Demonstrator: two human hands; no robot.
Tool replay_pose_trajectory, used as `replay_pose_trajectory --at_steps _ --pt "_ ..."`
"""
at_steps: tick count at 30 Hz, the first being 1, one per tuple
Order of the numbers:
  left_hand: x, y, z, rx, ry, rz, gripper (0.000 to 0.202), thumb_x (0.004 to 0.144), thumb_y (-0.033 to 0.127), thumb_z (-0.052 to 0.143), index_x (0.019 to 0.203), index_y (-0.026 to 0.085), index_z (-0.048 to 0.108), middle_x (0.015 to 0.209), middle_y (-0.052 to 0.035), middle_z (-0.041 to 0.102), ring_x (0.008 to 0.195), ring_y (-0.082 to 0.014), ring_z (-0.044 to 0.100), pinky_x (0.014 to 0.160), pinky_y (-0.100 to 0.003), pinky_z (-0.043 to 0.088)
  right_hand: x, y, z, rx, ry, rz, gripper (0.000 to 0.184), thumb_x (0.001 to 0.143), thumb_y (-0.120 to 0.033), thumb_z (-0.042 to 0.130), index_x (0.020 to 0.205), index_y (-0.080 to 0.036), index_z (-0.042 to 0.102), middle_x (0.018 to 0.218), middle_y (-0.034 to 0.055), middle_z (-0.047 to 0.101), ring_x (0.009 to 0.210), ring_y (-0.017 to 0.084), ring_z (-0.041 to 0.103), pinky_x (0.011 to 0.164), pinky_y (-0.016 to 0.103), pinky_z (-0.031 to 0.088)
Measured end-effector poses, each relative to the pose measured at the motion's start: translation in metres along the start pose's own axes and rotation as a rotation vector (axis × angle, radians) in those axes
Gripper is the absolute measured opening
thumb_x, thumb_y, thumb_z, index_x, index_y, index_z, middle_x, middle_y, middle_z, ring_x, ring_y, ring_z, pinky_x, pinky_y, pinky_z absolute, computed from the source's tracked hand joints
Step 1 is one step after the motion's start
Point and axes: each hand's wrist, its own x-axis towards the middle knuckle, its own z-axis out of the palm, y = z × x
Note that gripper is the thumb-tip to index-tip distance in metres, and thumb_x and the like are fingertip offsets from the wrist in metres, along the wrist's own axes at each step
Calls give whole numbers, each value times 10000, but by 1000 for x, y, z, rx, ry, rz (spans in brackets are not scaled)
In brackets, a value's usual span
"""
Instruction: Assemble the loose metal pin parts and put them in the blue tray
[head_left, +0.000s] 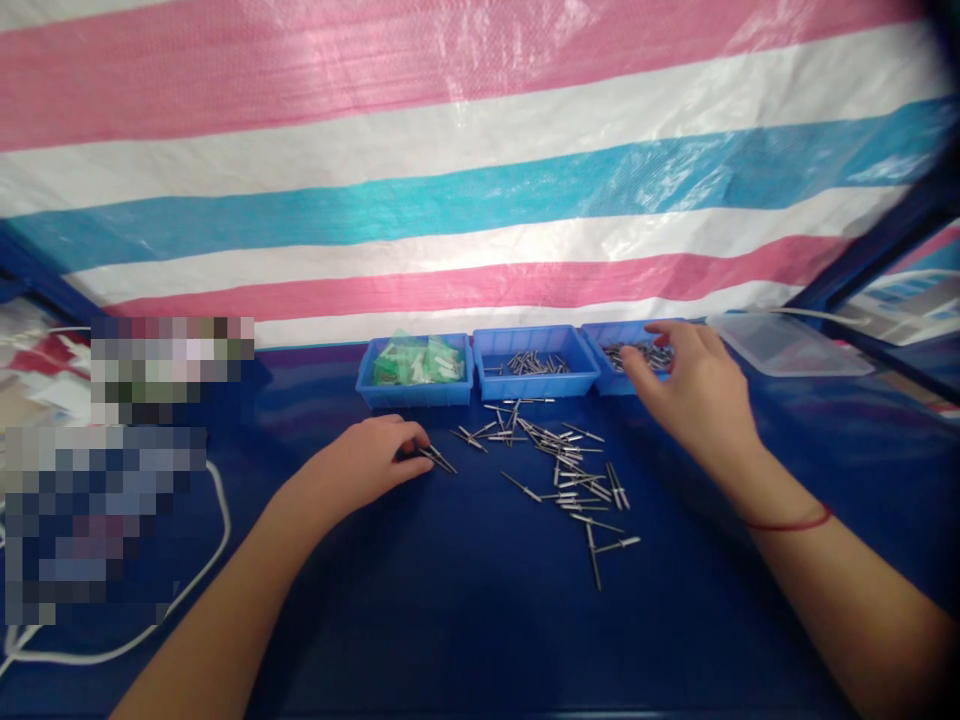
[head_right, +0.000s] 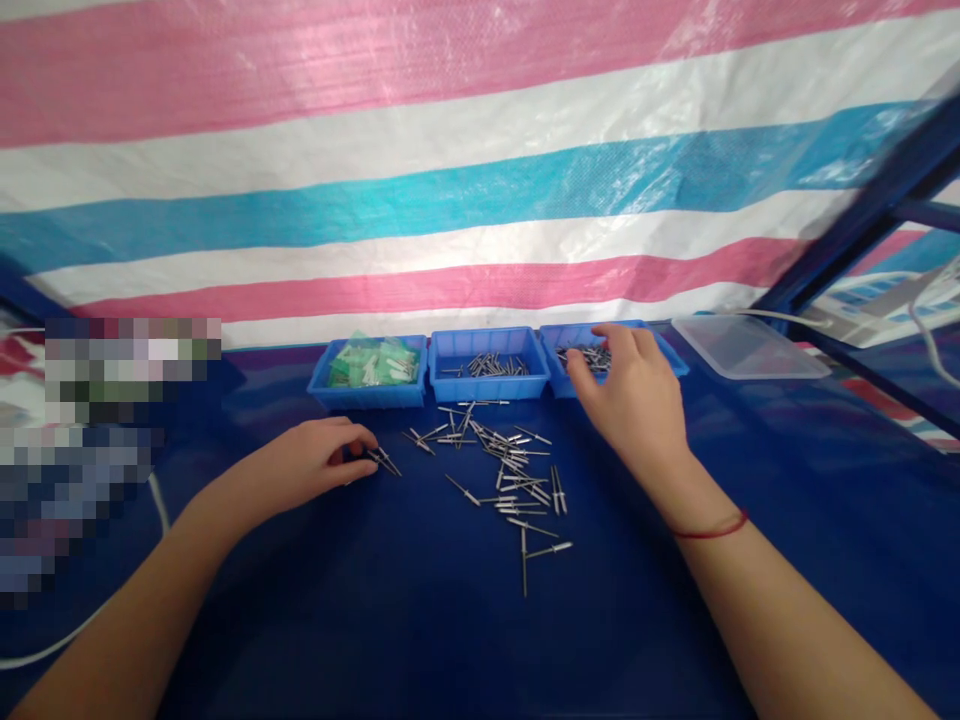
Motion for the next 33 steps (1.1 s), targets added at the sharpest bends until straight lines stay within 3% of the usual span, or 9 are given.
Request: replay_pose_trajectory --at_steps 5,12,16,19,22,26,33 --pt "7 3 15 14 62 103 269 905 329 482 1119 239 617 1041 -50 576 803 -148 606 760 -248 451 -14 -39 -8 139 -136 -127 362 861 -360 511 1163 -165 556 1013 124 615 814 237 595 743 377 478" --pt "14 11 21 34 84 177 193 932 290 461 952 199 629 944 -36 581 796 -151 596 737 -244 450 -32 -69 -9 305 -338 -272 226 882 -295 505 1049 -176 602 995 90 636 898 233 607 777 354 480" --pt "18 18 26 -111 177 194 201 938 292 453 933 179 619 932 -35 616 855 -164 596 783 -256 439 -42 -84 -10 471 -433 -319 137 874 -241 532 937 -182 638 937 65 662 900 207 597 817 339 464" --pt "18 28 31 -312 256 199 187 923 323 486 930 182 608 903 -14 642 832 -151 594 763 -242 432 -50 -95 -11 625 -506 -252 123 842 -250 593 931 -183 646 863 41 660 784 168 590 721 294 469" --pt "17 38 34 -479 277 162 169 898 336 525 903 184 599 823 11 641 737 -128 579 688 -222 426 -56 -103 -10 761 -529 -77 134 839 -299 605 900 -192 656 739 10 634 609 129 537 566 261 428" --pt "15 47 38 -600 264 133 200 866 373 567 889 177 593 763 22 622 680 -116 553 634 -211 412 -57 -106 -9 930 -522 76 154 839 -329 599 833 -188 662 744 21 650 619 133 545 550 257 415" --pt "14 53 40 -601 301 178 184 845 351 603 900 181 646 777 10 599 661 -104 531 619 -208 406 -57 -106 -14 926 -510 48 102 832 -256 586 803 -179 646 679 -2 584 564 106 464 522 244 356"
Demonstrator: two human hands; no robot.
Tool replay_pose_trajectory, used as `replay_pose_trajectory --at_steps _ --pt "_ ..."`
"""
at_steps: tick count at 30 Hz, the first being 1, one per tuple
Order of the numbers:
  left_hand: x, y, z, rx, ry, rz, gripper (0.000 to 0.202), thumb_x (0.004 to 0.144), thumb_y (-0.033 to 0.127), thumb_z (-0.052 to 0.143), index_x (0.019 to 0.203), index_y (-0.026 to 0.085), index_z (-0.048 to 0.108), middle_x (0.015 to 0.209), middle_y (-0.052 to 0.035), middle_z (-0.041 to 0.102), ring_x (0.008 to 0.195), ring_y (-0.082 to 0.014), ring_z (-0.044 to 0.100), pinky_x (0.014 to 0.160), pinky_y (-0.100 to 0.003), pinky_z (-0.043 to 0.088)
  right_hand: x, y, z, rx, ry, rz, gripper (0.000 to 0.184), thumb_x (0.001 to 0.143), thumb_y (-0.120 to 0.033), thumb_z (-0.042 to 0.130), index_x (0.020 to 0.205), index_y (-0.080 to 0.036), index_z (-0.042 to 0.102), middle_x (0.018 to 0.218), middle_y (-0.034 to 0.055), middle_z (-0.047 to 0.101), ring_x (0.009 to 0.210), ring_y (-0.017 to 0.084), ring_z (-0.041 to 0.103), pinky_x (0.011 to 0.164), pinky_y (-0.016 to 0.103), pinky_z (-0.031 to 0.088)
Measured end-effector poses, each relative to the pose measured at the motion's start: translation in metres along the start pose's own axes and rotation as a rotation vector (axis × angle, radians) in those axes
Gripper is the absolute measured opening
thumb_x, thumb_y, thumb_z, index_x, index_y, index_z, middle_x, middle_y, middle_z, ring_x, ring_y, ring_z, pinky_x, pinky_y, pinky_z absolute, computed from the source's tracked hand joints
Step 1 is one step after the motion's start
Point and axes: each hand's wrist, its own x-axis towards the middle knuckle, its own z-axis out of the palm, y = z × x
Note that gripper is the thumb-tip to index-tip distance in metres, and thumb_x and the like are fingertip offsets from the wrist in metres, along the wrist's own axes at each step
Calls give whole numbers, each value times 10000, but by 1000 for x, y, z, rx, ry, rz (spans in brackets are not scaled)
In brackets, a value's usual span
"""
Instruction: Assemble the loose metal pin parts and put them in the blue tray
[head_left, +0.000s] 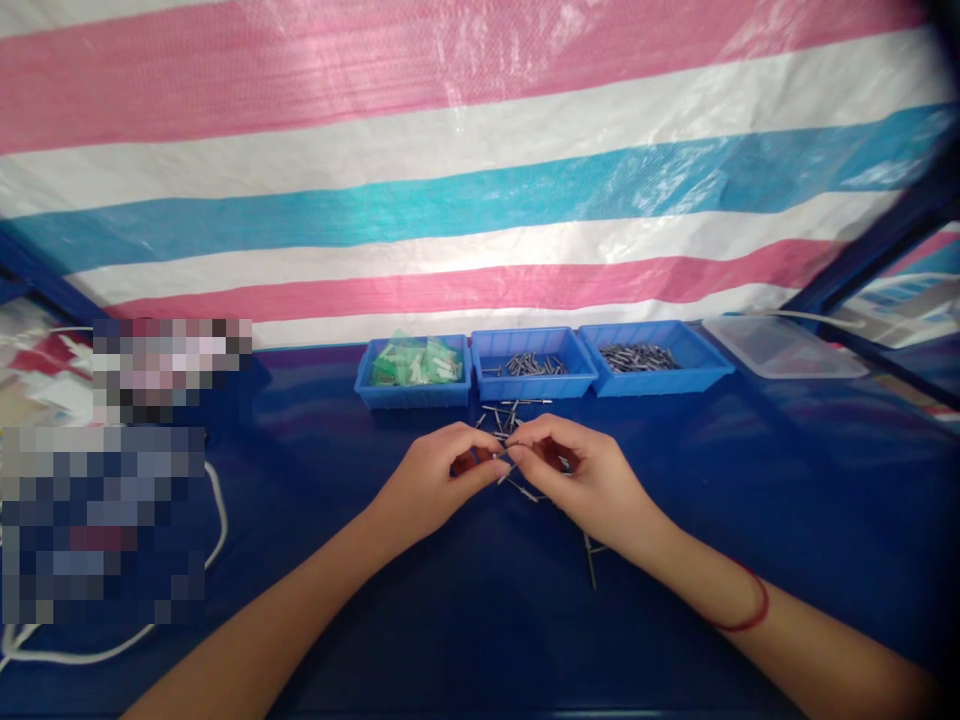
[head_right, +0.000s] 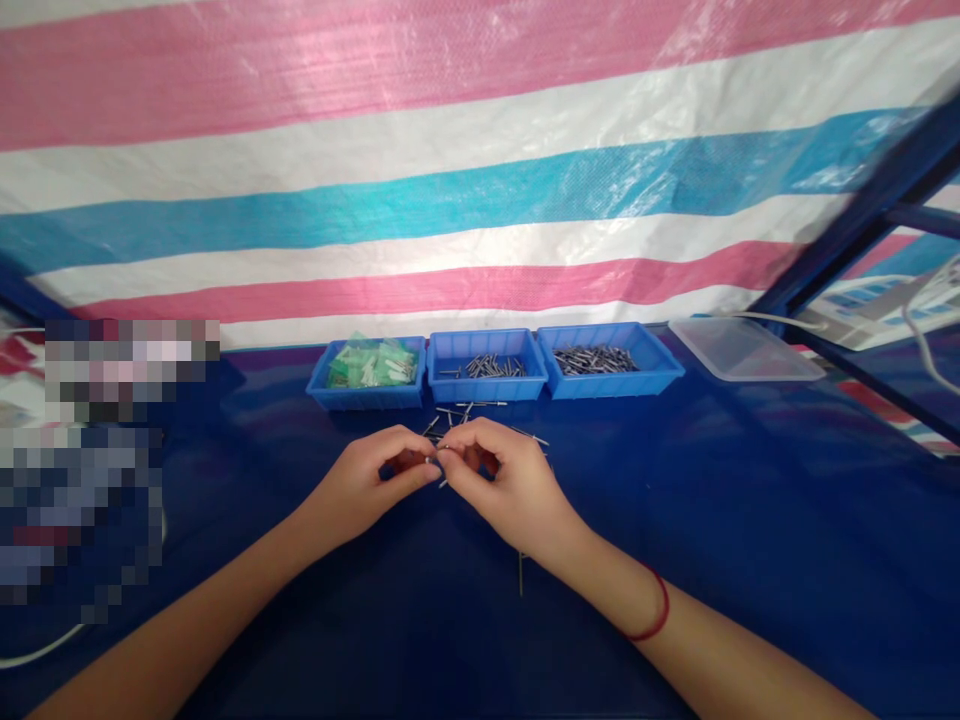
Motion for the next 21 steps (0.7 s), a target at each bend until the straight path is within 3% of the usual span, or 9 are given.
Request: replay_pose_trajectory --at_steps 8,13,15,18,21 --pt "-2 3 -2 20 119 70 154 848 316 601 884 167 623 837 -13 565 680 -106 527 631 -218 425 0 1 -3 -58 -51 -62 56 820 -172 557 795 -183 606 661 -21 539 572 100 459 531 234 353" --pt "-4 10 -11 151 36 49 237 885 385 539 998 185 599 856 -8 588 696 -119 544 660 -235 433 5 1 -11 -156 -100 -95 139 867 -240 508 803 -189 621 713 6 601 623 124 512 569 249 387" --pt "-5 10 -21 297 -59 35 304 884 424 531 1086 202 579 936 -18 606 773 -145 568 720 -261 441 11 8 -24 -231 20 -60 183 877 -298 500 816 -192 636 742 17 629 641 138 537 586 262 402" --pt "-9 6 -40 561 -173 -40 315 869 461 536 1029 201 616 1022 -52 597 918 -217 574 817 -330 435 24 26 -55 -408 308 18 224 854 -372 523 837 -191 654 765 35 655 650 169 567 607 293 420" --pt "-15 -1 -55 681 -229 -131 349 829 438 594 1101 220 594 1057 -64 581 975 -252 560 848 -362 433 34 47 -88 -646 530 82 247 866 -384 493 875 -192 648 775 75 656 698 224 593 669 351 438"
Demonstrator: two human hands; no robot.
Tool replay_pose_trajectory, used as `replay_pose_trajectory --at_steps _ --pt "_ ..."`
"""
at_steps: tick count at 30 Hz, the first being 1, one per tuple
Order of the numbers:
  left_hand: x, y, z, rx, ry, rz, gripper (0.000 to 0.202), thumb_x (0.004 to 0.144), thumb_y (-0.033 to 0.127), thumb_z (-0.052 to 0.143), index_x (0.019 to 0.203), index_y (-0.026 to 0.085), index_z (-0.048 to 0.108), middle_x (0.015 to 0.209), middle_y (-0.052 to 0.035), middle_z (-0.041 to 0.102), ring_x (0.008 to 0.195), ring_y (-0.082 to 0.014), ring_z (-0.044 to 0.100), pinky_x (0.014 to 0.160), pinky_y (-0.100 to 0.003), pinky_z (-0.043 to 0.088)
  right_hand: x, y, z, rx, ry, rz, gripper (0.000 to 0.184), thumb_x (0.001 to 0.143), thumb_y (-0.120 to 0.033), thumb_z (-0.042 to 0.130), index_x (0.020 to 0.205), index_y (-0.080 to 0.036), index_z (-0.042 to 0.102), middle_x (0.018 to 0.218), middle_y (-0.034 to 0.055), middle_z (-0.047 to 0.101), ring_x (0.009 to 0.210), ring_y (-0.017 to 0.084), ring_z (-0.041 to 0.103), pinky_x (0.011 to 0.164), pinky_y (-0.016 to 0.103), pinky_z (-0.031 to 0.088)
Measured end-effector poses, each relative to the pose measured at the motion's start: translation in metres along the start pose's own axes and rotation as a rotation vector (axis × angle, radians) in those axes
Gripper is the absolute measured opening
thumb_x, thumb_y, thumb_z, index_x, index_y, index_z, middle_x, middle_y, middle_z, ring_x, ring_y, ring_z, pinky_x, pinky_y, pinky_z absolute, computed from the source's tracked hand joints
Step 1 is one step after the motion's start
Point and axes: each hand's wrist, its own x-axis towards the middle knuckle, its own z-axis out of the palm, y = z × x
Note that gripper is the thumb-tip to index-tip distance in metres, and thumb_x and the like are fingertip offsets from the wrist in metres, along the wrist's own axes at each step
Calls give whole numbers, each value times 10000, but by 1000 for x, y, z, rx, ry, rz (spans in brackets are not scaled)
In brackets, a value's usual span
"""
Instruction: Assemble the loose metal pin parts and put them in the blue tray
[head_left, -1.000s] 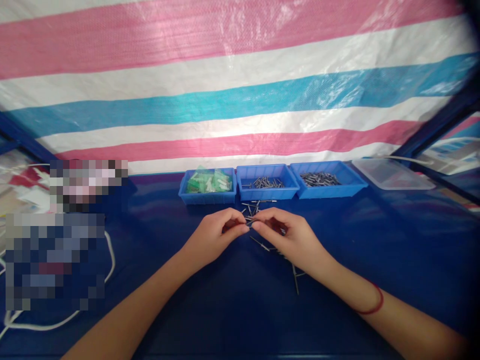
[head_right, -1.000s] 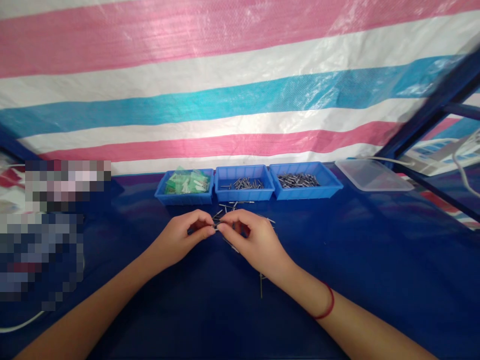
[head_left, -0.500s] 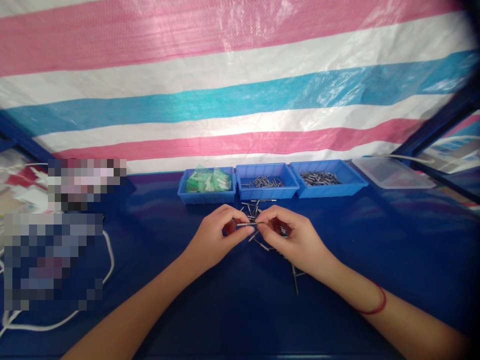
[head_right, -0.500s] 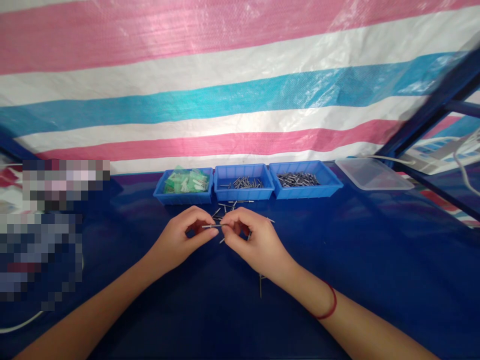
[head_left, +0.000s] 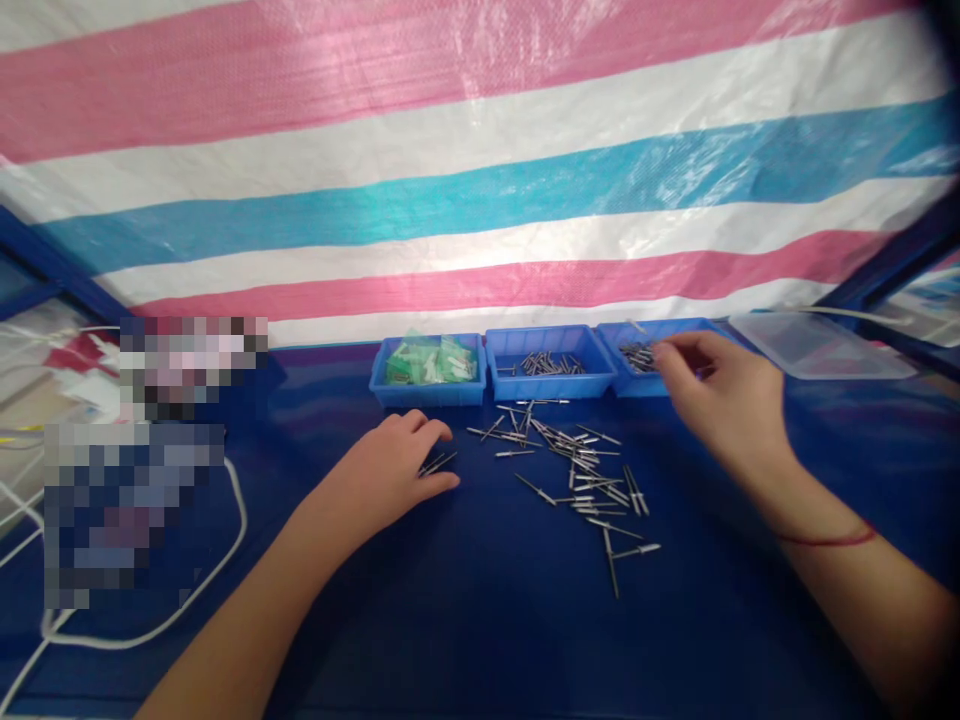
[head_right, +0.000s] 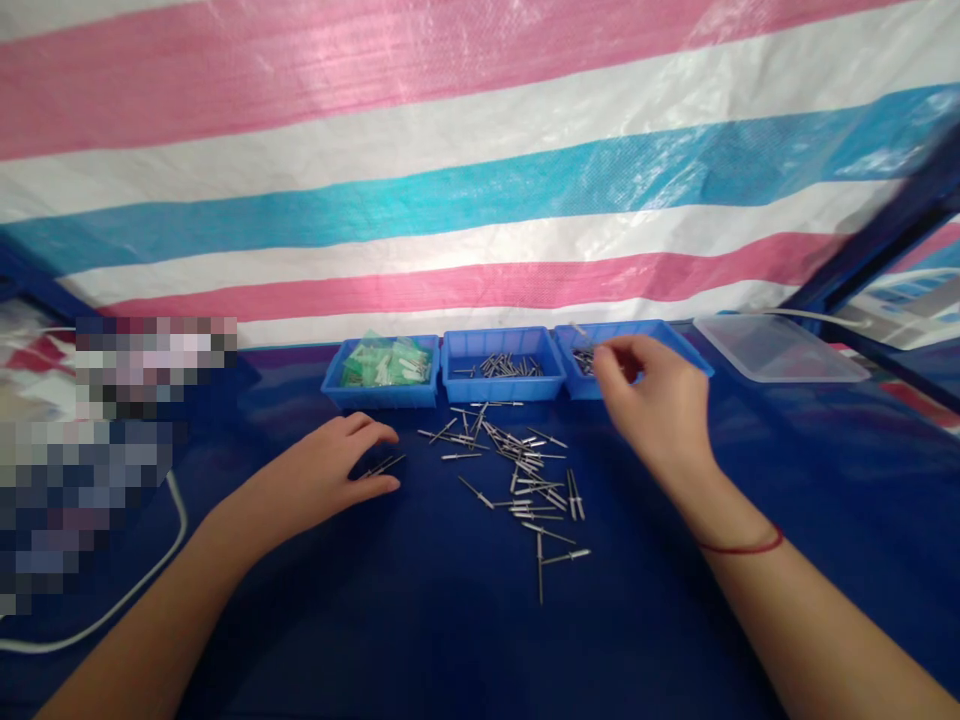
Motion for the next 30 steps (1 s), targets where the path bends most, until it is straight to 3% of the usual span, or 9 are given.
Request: replay_pose_trajectory --at_steps 4,8,11,14,19,22,26,30 --pt "-5 -10 1 -1 -86 -47 329 791 343 643 1101 243 596 1047 -56 576 950 -240 571 802 -325 442 12 18 -7 -201 136 -108 370 868 -370 502 1190 -192 530 996 157 615 963 339 550 838 462 405" --pt "-4 -12 7 -58 -97 -52 164 826 219 572 982 222 623 972 -44 589 807 -191 595 696 -277 429 4 7 -9 -136 101 -152 444 883 -343 487 1300 -201 428 1074 167 567 932 326 528 856 472 386" --pt "0 -11 10 -88 -74 -54 120 842 168 523 896 197 626 907 -42 609 780 -179 594 696 -270 422 -4 -6 -4 -112 55 -225 411 863 -326 523 1237 -159 489 1011 167 595 858 301 539 811 449 411" --pt "4 -9 11 -105 -65 -43 136 858 157 494 869 177 628 871 -54 622 781 -190 593 706 -284 427 -16 -22 4 -55 -26 -360 254 837 -293 563 1052 -163 599 909 126 643 847 281 569 796 428 430" --pt "11 -4 15 -168 19 78 206 917 202 428 907 176 632 919 -61 627 843 -187 599 781 -295 446 -46 -55 15 154 -348 -544 102 861 -237 548 857 -193 640 881 67 681 864 230 592 804 392 444" --pt "15 2 18 -224 70 129 193 919 206 438 923 179 629 930 -52 634 858 -176 598 796 -284 448 -61 -67 21 232 -461 -525 105 860 -241 563 908 -192 643 901 68 688 870 223 598 793 382 460" --pt "16 13 19 -323 135 148 163 911 203 452 918 180 614 932 -39 651 854 -169 599 802 -278 442 -68 -69 26 301 -493 -437 158 848 -266 590 980 -200 647 916 75 689 877 227 611 783 379 481" --pt "15 23 17 -435 190 118 156 907 226 456 919 180 605 932 -34 659 841 -168 599 796 -277 441 -67 -70 25 418 -511 -331 123 873 -288 559 866 -213 656 868 54 695 823 195 620 740 336 488"
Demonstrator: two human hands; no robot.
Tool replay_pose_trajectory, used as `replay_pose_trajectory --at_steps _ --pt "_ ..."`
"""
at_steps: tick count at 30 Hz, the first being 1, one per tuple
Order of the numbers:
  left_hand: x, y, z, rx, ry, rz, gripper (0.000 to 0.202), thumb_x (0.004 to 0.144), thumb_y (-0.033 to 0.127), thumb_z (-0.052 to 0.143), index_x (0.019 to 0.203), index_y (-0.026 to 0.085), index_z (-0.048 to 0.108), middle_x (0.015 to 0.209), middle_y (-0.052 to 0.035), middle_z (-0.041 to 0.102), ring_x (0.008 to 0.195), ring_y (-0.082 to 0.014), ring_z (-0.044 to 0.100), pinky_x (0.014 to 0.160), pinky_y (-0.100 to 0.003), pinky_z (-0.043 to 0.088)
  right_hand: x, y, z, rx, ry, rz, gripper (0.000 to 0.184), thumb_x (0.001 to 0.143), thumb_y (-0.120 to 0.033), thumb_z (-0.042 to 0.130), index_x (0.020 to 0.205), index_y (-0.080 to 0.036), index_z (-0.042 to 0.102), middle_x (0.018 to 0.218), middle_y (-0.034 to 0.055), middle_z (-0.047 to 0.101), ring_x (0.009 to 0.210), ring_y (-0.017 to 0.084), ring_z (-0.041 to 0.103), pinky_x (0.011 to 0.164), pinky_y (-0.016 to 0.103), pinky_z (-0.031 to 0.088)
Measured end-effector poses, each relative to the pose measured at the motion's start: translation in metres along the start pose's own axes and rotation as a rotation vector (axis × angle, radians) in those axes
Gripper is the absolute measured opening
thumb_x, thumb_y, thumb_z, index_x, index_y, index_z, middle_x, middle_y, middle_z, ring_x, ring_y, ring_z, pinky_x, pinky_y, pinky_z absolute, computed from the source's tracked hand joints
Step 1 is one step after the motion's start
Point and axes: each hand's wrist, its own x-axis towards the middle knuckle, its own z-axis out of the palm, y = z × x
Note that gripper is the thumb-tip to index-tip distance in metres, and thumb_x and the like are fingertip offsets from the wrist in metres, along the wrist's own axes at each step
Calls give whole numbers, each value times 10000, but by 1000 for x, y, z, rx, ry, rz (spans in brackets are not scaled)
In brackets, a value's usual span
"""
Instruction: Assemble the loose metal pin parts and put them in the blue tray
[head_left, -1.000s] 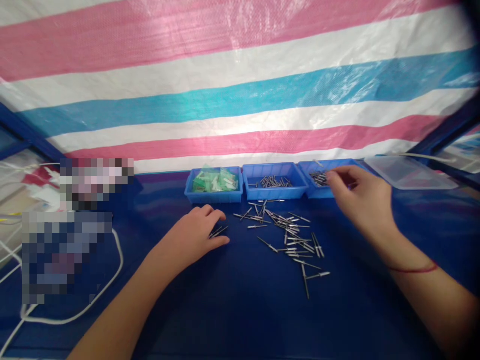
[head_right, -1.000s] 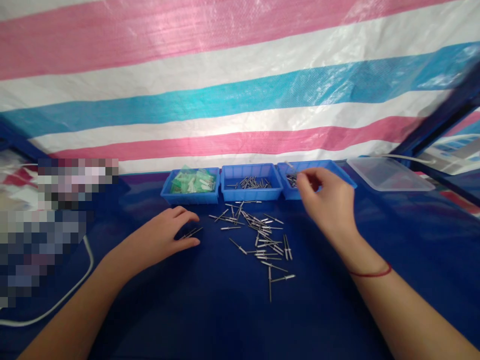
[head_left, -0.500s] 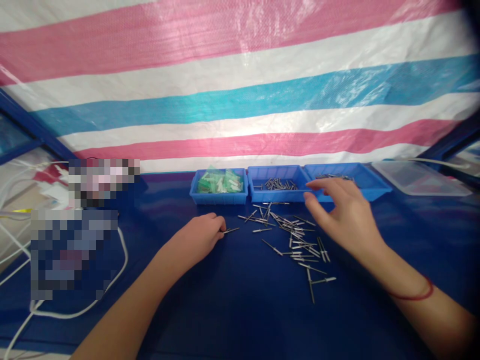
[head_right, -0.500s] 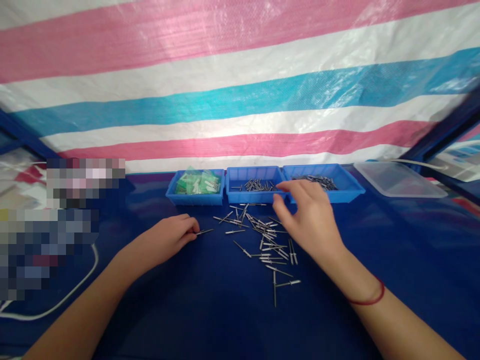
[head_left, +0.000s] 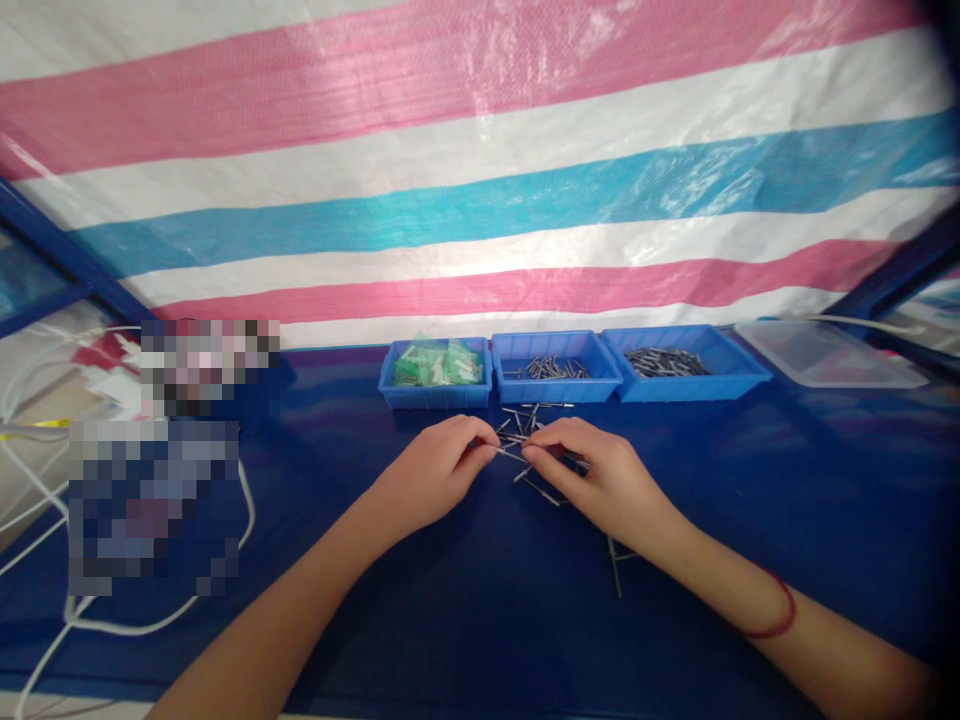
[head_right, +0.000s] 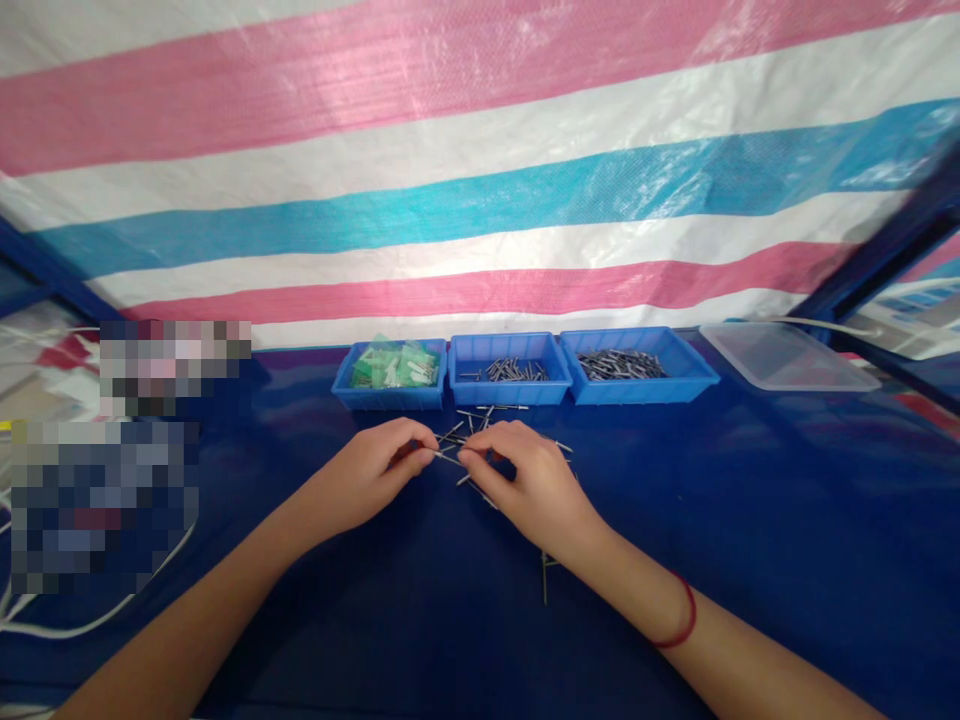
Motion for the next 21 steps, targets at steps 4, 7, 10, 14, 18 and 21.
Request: replay_pose_trajectory --at_steps 4,7,10,14,18,21 --pt "1 2 6 -60 50 -68 166 908 250 447 915 180 598 878 -26 660 800 -166 595 773 -281 445 1 -2 -1 14 -27 22 118 839 -317 601 834 -211 653 812 45 686 730 178 609 649 303 475" --pt "2 0 13 -62 63 -60 173 913 257 438 912 181 593 884 -28 651 817 -169 589 778 -285 443 0 -1 -1 20 -25 9 113 858 -269 559 829 -210 651 753 34 665 685 166 592 619 289 455" --pt "2 0 19 -37 56 22 161 913 249 452 901 171 592 939 -49 635 901 -180 576 825 -286 430 0 1 -1 53 10 31 100 848 -263 562 827 -207 643 726 25 636 648 155 571 591 280 439" --pt "2 4 21 -63 3 64 184 927 263 451 949 171 609 969 -52 642 922 -175 578 833 -274 422 -1 0 -1 117 24 59 91 847 -266 562 827 -204 626 730 21 618 637 144 548 571 270 425" --pt "2 8 23 -145 -3 24 223 930 321 454 939 180 627 939 -37 656 848 -162 591 785 -259 438 -2 -4 0 154 52 71 122 855 -302 561 820 -204 624 686 10 585 588 131 505 526 261 394" --pt "2 11 25 -211 -3 -16 242 926 350 456 946 180 627 913 -28 661 824 -158 593 744 -249 448 -2 -8 -1 167 75 77 150 858 -329 563 811 -203 630 665 6 572 567 125 486 510 260 385"
